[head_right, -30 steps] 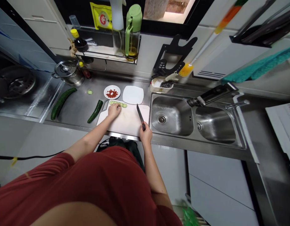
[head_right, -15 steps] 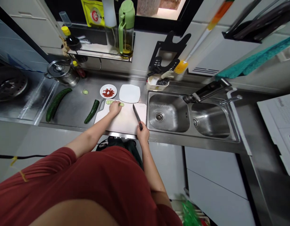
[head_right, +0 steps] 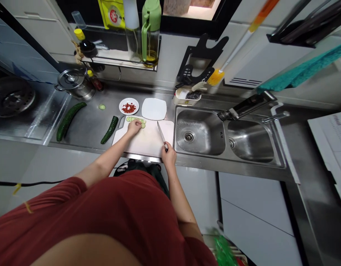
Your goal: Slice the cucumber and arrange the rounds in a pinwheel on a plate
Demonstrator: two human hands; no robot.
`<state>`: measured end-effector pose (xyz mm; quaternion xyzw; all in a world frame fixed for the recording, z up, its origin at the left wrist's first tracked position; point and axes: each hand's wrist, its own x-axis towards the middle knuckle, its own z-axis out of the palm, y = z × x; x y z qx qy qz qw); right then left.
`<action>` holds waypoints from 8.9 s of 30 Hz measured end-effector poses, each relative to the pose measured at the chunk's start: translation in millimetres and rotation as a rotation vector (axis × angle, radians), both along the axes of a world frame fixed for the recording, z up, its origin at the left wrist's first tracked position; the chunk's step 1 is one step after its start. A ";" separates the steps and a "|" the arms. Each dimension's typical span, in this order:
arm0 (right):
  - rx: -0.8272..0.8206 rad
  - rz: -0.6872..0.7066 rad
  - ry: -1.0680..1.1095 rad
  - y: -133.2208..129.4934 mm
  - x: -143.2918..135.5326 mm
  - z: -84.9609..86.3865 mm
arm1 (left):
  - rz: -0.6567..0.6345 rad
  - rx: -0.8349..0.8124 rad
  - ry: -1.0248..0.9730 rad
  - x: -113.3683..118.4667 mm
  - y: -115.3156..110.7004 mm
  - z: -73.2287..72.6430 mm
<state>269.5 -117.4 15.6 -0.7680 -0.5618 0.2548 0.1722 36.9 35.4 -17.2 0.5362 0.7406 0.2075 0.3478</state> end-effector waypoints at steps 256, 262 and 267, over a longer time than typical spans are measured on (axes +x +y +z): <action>-0.359 0.293 -0.202 3.3 -8.6 13.5 | -0.195 0.070 0.375 12.8 22.1 8.9; -0.358 0.284 -0.193 0.0 -4.2 9.2 | -0.171 0.104 0.248 12.8 25.0 8.1; -0.352 0.298 -0.205 3.1 -4.0 10.3 | -0.254 -0.067 -0.085 -2.9 24.1 5.8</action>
